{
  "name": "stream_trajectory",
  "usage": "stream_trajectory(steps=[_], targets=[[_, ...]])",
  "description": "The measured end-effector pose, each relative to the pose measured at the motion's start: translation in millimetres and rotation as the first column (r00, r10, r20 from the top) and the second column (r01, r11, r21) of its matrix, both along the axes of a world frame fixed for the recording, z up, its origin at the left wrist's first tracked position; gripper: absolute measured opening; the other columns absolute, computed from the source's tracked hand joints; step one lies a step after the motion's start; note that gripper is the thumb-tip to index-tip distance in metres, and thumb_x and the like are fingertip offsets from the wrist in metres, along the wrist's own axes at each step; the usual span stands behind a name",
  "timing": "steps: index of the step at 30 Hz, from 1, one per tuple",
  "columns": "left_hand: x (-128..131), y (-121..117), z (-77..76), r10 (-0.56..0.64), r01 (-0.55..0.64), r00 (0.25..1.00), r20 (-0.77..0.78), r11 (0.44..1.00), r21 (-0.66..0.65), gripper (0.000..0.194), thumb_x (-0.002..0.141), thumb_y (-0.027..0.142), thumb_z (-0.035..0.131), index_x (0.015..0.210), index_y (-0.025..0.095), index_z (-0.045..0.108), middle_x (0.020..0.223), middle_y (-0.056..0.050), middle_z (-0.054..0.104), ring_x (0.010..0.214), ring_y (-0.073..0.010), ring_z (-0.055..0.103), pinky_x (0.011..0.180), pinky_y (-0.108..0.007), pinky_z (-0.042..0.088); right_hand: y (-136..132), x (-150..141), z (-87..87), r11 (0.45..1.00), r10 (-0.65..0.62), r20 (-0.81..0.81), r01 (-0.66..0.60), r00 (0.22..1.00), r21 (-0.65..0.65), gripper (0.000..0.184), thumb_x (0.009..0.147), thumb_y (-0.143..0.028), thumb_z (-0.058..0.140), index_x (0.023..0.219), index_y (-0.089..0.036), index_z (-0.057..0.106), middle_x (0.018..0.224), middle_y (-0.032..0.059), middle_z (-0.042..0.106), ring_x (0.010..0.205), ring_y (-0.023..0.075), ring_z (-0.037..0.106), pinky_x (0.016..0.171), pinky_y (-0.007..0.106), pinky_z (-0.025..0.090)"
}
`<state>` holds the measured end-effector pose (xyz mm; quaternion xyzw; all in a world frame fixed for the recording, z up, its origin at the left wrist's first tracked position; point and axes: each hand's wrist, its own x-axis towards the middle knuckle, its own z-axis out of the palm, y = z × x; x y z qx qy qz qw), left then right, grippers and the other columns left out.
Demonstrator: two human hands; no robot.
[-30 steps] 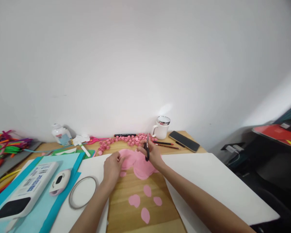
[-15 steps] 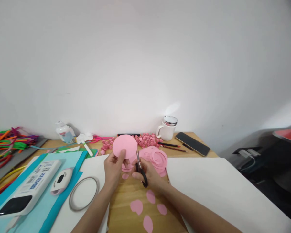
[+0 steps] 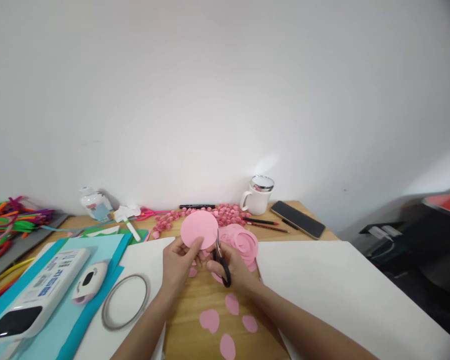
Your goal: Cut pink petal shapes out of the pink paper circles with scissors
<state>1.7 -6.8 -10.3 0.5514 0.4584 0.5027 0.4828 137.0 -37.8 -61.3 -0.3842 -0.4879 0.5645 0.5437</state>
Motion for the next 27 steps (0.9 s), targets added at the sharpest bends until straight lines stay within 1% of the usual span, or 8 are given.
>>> stream_trajectory(steps=[4, 7, 11, 15, 18, 22, 24, 27], targets=[[-0.3, -0.7, -0.6, -0.017, 0.017, 1.0, 0.007, 1.0, 0.003, 0.025, 0.068, 0.034, 0.069, 0.057, 0.015, 0.056, 0.042, 0.002, 0.061, 0.033, -0.0109, 0.052, 0.039, -0.02, 0.042, -2.9, -2.0, 1.1, 1.0, -0.014, -0.017, 0.014, 1.0, 0.009, 0.023, 0.073, -0.032, 0.068, 0.086, -0.02, 0.054, 0.063, -0.0053, 0.051, 0.05, 0.0077, 0.038, 0.047, 0.021, 0.028], [0.1, -0.9, -2.2, -0.002, 0.002, 1.0, -0.003, 1.0, 0.0, 0.026, 0.068, 0.034, 0.069, 0.057, 0.015, 0.056, 0.042, 0.001, 0.062, 0.034, -0.0111, 0.053, 0.04, -0.02, 0.042, -4.0, -3.0, 1.1, 0.999, -0.027, -0.015, 0.027, 1.0, 0.027, 0.021, 0.075, -0.032, 0.067, 0.085, -0.02, 0.054, 0.065, -0.0044, 0.051, 0.052, 0.0081, 0.039, 0.048, 0.022, 0.029], [1.5, -1.4, -1.6, 0.004, -0.004, 1.0, -0.017, 1.0, -0.007, 0.027, 0.068, 0.035, 0.069, 0.055, 0.015, 0.056, 0.04, 0.001, 0.061, 0.034, -0.0114, 0.052, 0.04, -0.021, 0.042, -4.6, -3.4, 3.5, 0.999, -0.03, -0.031, 0.031, 0.999, 0.032, 0.019, 0.074, -0.03, 0.065, 0.084, -0.019, 0.053, 0.062, -0.005, 0.049, 0.051, 0.008, 0.038, 0.048, 0.022, 0.028], [1.5, -1.5, -0.6, 0.006, -0.006, 1.0, -0.013, 1.0, -0.016, 0.027, 0.068, 0.035, 0.068, 0.055, 0.015, 0.056, 0.04, 0.001, 0.06, 0.033, -0.0104, 0.051, 0.04, -0.02, 0.041, -6.9, -4.1, 8.6, 0.999, -0.053, -0.013, 0.053, 0.999, -0.01, 0.015, 0.072, -0.027, 0.063, 0.081, -0.019, 0.054, 0.055, -0.0067, 0.046, 0.048, 0.0083, 0.039, 0.047, 0.021, 0.029], [1.4, -1.7, -1.2, -0.009, 0.008, 1.0, -0.016, 0.999, -0.034, 0.029, 0.069, 0.037, 0.066, 0.053, 0.015, 0.056, 0.038, 0.001, 0.059, 0.032, -0.0093, 0.048, 0.04, -0.02, 0.039, -9.5, -5.9, 11.9, 0.998, -0.061, -0.015, 0.061, 0.998, -0.024, 0.016, 0.07, -0.026, 0.064, 0.078, -0.019, 0.053, 0.055, -0.0064, 0.048, 0.048, 0.0085, 0.041, 0.047, 0.021, 0.03], [2.3, -1.7, -2.3, -0.035, 0.022, 0.992, -0.125, 0.995, -0.099, 0.04, 0.066, 0.039, 0.067, 0.038, 0.015, 0.052, 0.031, 0.0, 0.05, 0.03, -0.0083, 0.042, 0.036, -0.02, 0.034, -12.4, -8.2, 15.6, 1.0, -0.02, 0.008, 0.02, 1.0, -0.004, 0.018, 0.07, -0.028, 0.066, 0.075, -0.019, 0.052, 0.06, -0.0051, 0.05, 0.051, 0.0092, 0.043, 0.049, 0.022, 0.033], [2.8, -1.8, -2.3, -0.021, 0.0, 0.986, -0.164, 0.992, -0.126, 0.041, 0.064, 0.038, 0.068, 0.035, 0.015, 0.051, 0.029, 0.001, 0.048, 0.029, -0.0079, 0.04, 0.034, -0.019, 0.031, -12.7, -8.5, 17.1, 1.0, -0.013, 0.025, 0.013, 1.0, -0.005, 0.021, 0.069, -0.028, 0.069, 0.076, -0.019, 0.051, 0.061, -0.0055, 0.05, 0.053, 0.0095, 0.043, 0.05, 0.022, 0.034], [3.3, -2.2, -1.7, -0.032, 0.006, 0.984, -0.178, 0.989, -0.145, 0.039, 0.061, 0.037, 0.07, 0.035, 0.016, 0.052, 0.029, 0.0, 0.047, 0.029, -0.0087, 0.04, 0.033, -0.02, 0.031, -11.8, -7.8, 17.6, 0.999, -0.049, 0.037, 0.049, 0.998, 0.007, 0.028, 0.066, -0.029, 0.073, 0.077, -0.02, 0.049, 0.063, -0.0056, 0.05, 0.056, 0.0103, 0.043, 0.053, 0.022, 0.035]])
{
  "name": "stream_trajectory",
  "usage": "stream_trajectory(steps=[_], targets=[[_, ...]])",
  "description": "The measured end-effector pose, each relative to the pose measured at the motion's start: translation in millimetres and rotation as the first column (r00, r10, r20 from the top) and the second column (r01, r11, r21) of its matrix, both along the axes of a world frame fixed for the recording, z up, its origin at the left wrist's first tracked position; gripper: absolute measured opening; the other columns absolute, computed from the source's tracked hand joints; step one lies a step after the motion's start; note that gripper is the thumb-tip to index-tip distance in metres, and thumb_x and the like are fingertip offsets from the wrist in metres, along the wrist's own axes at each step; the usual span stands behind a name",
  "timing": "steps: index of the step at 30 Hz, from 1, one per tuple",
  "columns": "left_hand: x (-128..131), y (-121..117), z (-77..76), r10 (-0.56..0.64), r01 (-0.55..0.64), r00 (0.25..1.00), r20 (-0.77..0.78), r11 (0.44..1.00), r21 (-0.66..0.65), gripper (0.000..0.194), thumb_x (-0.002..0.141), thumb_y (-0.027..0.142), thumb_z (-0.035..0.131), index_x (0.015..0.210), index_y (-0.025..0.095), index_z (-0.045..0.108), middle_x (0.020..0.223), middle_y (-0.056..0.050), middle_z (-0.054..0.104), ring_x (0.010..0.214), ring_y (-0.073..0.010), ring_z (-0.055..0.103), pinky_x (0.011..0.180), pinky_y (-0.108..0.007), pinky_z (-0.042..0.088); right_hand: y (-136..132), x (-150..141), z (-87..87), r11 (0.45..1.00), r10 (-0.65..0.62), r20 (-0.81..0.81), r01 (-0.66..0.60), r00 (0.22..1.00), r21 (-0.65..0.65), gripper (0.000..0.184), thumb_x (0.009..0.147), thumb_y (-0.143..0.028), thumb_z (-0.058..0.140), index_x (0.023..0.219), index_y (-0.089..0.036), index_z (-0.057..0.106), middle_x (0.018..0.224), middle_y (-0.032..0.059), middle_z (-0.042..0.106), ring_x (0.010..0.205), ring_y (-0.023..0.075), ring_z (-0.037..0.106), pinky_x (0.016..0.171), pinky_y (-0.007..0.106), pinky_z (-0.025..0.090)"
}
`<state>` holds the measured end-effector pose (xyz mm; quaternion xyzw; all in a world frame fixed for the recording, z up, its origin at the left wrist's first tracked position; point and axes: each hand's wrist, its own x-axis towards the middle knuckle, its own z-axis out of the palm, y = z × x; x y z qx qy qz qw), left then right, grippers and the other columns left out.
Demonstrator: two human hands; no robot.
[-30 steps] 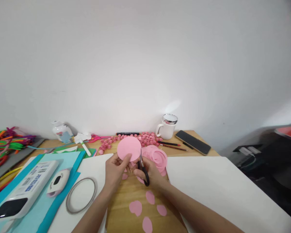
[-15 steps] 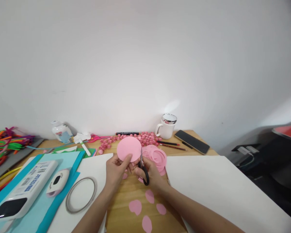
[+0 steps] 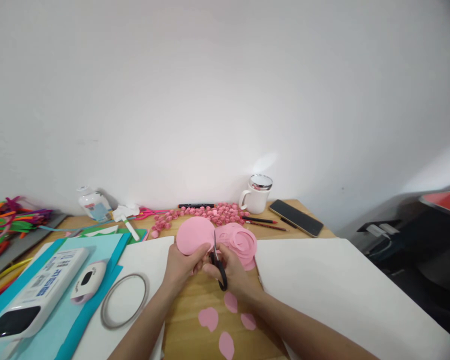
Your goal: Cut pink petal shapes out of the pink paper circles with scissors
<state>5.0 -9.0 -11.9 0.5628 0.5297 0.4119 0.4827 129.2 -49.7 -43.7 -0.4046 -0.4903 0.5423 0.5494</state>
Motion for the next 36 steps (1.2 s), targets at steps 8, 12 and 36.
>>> stream_trajectory(steps=[8, 12, 36], targets=[[0.7, -1.3, 1.3, -0.022, 0.022, 0.999, 0.024, 1.0, -0.007, 0.037, 0.06, 0.038, 0.071, 0.038, 0.015, 0.053, 0.031, 0.0, 0.048, 0.03, -0.009, 0.04, 0.032, -0.02, 0.031, -1.1, 0.5, 2.6, 0.999, -0.004, -0.02, 0.005, 1.0, 0.041, 0.025, 0.069, -0.03, 0.072, 0.075, -0.02, 0.05, 0.067, -0.0039, 0.052, 0.062, 0.0116, 0.046, 0.059, 0.023, 0.039], [0.7, -0.5, 0.7, -0.027, 0.029, 0.998, 0.062, 0.999, -0.038, 0.039, 0.06, 0.039, 0.072, 0.037, 0.015, 0.051, 0.029, 0.002, 0.045, 0.029, -0.0079, 0.038, 0.032, -0.02, 0.028, -1.9, -0.2, 3.2, 1.0, -0.008, -0.014, 0.009, 1.0, 0.028, 0.026, 0.068, -0.033, 0.072, 0.073, -0.02, 0.05, 0.066, -0.0038, 0.052, 0.059, 0.0105, 0.043, 0.053, 0.022, 0.035], [1.6, -2.9, 5.3, -0.016, 0.026, 0.994, 0.112, 0.996, -0.086, 0.026, 0.056, 0.033, 0.073, 0.053, 0.014, 0.056, 0.034, 0.004, 0.048, 0.03, -0.0074, 0.039, 0.032, -0.019, 0.028, -1.3, -0.2, 7.0, 0.999, -0.033, -0.048, 0.031, 0.998, -0.044, 0.031, 0.062, -0.029, 0.076, 0.072, -0.02, 0.048, 0.061, -0.0069, 0.046, 0.053, 0.0082, 0.037, 0.052, 0.022, 0.035]])
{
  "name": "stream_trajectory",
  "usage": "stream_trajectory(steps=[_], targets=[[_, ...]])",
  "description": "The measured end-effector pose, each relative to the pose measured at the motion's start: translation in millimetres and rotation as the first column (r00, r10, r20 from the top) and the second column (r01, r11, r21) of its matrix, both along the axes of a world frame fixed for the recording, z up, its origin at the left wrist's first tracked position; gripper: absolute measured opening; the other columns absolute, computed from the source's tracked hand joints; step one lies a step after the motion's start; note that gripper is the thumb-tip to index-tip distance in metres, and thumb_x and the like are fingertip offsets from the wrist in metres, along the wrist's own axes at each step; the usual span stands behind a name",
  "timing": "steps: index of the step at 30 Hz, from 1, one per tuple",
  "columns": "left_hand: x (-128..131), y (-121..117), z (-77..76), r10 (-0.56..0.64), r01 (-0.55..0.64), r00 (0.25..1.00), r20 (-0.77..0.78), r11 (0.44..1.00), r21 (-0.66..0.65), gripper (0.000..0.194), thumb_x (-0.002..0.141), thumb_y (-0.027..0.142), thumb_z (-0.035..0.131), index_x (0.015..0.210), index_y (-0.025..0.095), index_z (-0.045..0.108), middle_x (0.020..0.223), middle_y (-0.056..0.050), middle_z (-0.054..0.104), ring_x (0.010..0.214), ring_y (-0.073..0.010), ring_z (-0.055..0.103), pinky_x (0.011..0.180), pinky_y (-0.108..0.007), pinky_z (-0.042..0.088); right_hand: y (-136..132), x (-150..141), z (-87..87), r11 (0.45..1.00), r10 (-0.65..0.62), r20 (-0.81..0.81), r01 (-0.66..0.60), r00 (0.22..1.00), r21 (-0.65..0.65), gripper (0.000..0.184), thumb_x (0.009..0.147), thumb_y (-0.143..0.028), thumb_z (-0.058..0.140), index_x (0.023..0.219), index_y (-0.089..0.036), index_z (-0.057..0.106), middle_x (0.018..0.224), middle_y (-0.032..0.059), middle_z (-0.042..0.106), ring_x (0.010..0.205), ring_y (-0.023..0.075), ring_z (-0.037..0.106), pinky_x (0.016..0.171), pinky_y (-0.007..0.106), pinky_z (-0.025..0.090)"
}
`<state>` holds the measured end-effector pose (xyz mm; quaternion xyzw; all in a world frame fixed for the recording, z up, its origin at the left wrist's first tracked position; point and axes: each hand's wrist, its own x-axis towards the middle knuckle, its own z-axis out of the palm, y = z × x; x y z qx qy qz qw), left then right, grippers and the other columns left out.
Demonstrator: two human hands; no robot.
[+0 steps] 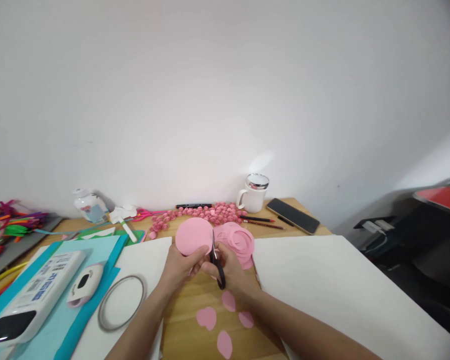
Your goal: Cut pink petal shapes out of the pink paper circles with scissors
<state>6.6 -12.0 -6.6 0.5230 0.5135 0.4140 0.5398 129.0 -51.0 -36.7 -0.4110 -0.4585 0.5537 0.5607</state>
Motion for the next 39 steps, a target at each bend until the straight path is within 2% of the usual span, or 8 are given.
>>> stream_trajectory(steps=[5, 12, 16, 20, 27, 34, 39], targets=[[0.4, -0.8, 1.7, -0.029, 0.029, 1.0, -0.007, 1.0, -0.001, 0.033, 0.058, 0.034, 0.072, 0.044, 0.015, 0.05, 0.031, 0.004, 0.045, 0.03, -0.0056, 0.036, 0.032, -0.018, 0.025, -0.9, -0.5, -1.2, 1.0, 0.004, -0.005, -0.004, 1.0, 0.001, 0.029, 0.064, -0.031, 0.074, 0.071, -0.02, 0.049, 0.06, -0.0068, 0.046, 0.051, 0.0083, 0.038, 0.051, 0.022, 0.035], [-1.1, 2.8, -2.3, -0.054, 0.054, 0.998, 0.035, 0.999, 0.001, 0.038, 0.06, 0.037, 0.072, 0.043, 0.016, 0.045, 0.03, 0.005, 0.043, 0.029, -0.006, 0.035, 0.032, -0.019, 0.024, 0.2, -0.1, -10.7, 1.0, 0.003, 0.007, -0.003, 1.0, -0.019, 0.024, 0.069, -0.033, 0.07, 0.076, -0.019, 0.053, 0.056, -0.0057, 0.053, 0.048, 0.0088, 0.045, 0.047, 0.021, 0.035], [-3.0, 6.0, -6.6, -0.11, 0.11, 0.993, 0.037, 0.994, 0.02, 0.039, 0.065, 0.041, 0.068, 0.044, 0.015, 0.049, 0.03, 0.003, 0.045, 0.028, -0.0058, 0.034, 0.033, -0.019, 0.024, -0.9, 0.1, -11.9, 1.0, 0.025, -0.018, -0.025, 1.0, 0.0, 0.023, 0.071, -0.034, 0.069, 0.077, -0.018, 0.053, 0.054, -0.0052, 0.054, 0.047, 0.0092, 0.047, 0.047, 0.021, 0.035], [-3.0, 4.3, -5.2, -0.1, 0.1, 0.995, -0.01, 0.994, 0.036, 0.039, 0.067, 0.042, 0.067, 0.043, 0.015, 0.051, 0.031, 0.001, 0.047, 0.028, -0.0072, 0.037, 0.033, -0.019, 0.025, -1.0, -0.3, -12.0, 0.999, 0.034, -0.038, -0.035, 0.999, -0.003, 0.023, 0.07, -0.032, 0.07, 0.077, -0.018, 0.052, 0.057, -0.005, 0.054, 0.047, 0.0083, 0.045, 0.046, 0.021, 0.034], [-5.3, 6.4, -6.9, -0.15, 0.15, 0.988, -0.025, 0.989, 0.012, 0.038, 0.063, 0.04, 0.069, 0.041, 0.015, 0.051, 0.032, 0.003, 0.044, 0.03, -0.0059, 0.034, 0.033, -0.019, 0.024, 3.4, 1.3, -7.5, 0.999, -0.039, -0.03, 0.04, 0.999, 0.031, 0.026, 0.066, -0.03, 0.073, 0.075, -0.019, 0.05, 0.06, -0.0068, 0.047, 0.051, 0.0072, 0.037, 0.049, 0.02, 0.034], [-6.3, 8.6, -7.9, -0.162, 0.163, 0.987, -0.022, 0.987, 0.019, 0.044, 0.063, 0.043, 0.069, 0.036, 0.016, 0.047, 0.029, 0.003, 0.042, 0.029, -0.0062, 0.034, 0.034, -0.02, 0.024, 3.5, 1.7, -15.9, 0.999, -0.034, -0.018, 0.034, 0.999, 0.006, 0.024, 0.071, -0.035, 0.068, 0.079, -0.019, 0.052, 0.058, -0.0052, 0.05, 0.05, 0.0085, 0.042, 0.046, 0.02, 0.032], [-6.5, 9.0, -8.9, -0.194, 0.193, 0.98, 0.036, 0.981, 0.012, 0.045, 0.068, 0.046, 0.066, 0.039, 0.015, 0.05, 0.03, 0.003, 0.042, 0.029, -0.0058, 0.034, 0.035, -0.02, 0.025, 2.4, 0.7, -14.5, 0.999, -0.03, -0.011, 0.03, 0.999, -0.018, 0.026, 0.07, -0.038, 0.068, 0.077, -0.018, 0.053, 0.056, -0.0043, 0.053, 0.049, 0.0087, 0.045, 0.046, 0.02, 0.032]])
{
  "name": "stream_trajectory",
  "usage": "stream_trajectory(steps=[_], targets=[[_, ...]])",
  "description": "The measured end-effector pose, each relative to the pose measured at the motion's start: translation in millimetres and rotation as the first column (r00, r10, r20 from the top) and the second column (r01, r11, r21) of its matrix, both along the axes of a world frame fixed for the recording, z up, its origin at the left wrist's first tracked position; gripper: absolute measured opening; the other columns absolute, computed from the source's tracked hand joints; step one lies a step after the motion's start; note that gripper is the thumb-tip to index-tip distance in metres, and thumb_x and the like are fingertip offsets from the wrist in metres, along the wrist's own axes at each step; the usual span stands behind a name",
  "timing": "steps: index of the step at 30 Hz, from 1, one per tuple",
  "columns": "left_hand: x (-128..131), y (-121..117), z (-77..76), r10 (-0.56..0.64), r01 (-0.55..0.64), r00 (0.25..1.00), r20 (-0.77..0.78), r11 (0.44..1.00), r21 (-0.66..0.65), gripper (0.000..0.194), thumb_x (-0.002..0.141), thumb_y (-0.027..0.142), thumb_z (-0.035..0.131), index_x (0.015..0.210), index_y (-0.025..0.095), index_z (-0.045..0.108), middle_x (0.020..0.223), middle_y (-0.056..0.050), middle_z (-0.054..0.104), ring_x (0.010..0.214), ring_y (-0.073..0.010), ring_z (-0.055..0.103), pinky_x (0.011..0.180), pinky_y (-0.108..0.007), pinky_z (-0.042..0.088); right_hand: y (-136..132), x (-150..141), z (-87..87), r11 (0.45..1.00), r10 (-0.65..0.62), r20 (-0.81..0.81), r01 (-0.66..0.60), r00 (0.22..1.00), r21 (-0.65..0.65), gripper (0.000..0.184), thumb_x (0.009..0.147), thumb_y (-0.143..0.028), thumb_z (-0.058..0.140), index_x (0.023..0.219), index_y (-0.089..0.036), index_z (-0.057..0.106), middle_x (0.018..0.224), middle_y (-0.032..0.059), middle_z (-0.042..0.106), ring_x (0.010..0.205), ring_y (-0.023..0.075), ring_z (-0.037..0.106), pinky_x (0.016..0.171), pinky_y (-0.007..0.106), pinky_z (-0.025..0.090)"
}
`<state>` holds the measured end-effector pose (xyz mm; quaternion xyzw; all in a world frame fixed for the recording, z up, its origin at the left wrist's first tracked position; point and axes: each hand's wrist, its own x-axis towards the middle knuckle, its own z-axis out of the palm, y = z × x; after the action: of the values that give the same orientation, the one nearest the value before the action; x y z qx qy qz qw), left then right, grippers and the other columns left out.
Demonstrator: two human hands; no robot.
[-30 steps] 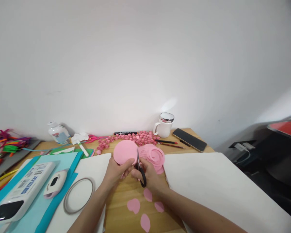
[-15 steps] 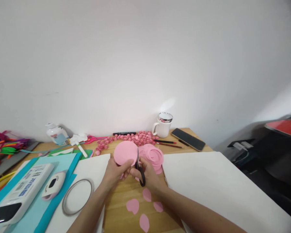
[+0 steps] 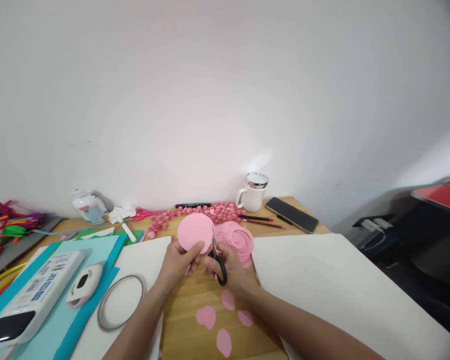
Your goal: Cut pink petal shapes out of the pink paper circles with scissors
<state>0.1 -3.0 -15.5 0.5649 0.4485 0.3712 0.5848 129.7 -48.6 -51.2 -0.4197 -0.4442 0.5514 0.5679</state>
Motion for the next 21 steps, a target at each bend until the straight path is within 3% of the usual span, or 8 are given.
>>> stream_trajectory(steps=[4, 12, 21], targets=[[-0.3, 1.0, -2.5, 0.011, -0.01, 1.0, -0.011, 1.0, 0.014, 0.044, 0.071, 0.047, 0.064, 0.044, 0.013, 0.055, 0.031, 0.002, 0.046, 0.029, -0.0055, 0.035, 0.034, -0.019, 0.022, -0.4, -0.9, -2.5, 1.0, 0.029, -0.035, -0.029, 0.999, -0.003, 0.027, 0.07, -0.039, 0.069, 0.079, -0.018, 0.053, 0.057, -0.0045, 0.054, 0.048, 0.0089, 0.046, 0.046, 0.021, 0.034], [-1.2, 1.3, -2.0, -0.008, 0.007, 0.999, -0.04, 1.0, -0.008, 0.042, 0.065, 0.042, 0.069, 0.039, 0.015, 0.05, 0.029, 0.003, 0.043, 0.028, -0.0051, 0.033, 0.034, -0.019, 0.022, 1.1, 0.5, 3.7, 1.0, -0.012, -0.052, 0.012, 0.999, 0.01, 0.029, 0.064, -0.028, 0.074, 0.074, -0.02, 0.048, 0.059, -0.0085, 0.045, 0.049, 0.007, 0.039, 0.046, 0.019, 0.031], [-0.4, 0.8, 2.1, 0.018, -0.018, 1.0, -0.005, 1.0, -0.007, 0.042, 0.065, 0.042, 0.069, 0.04, 0.015, 0.047, 0.029, 0.005, 0.039, 0.028, -0.0043, 0.031, 0.035, -0.02, 0.022, 1.3, 0.4, 0.0, 1.0, -0.01, -0.052, 0.009, 0.999, -0.022, 0.027, 0.067, -0.033, 0.071, 0.076, -0.019, 0.049, 0.054, -0.0076, 0.049, 0.046, 0.0072, 0.04, 0.044, 0.02, 0.029]])
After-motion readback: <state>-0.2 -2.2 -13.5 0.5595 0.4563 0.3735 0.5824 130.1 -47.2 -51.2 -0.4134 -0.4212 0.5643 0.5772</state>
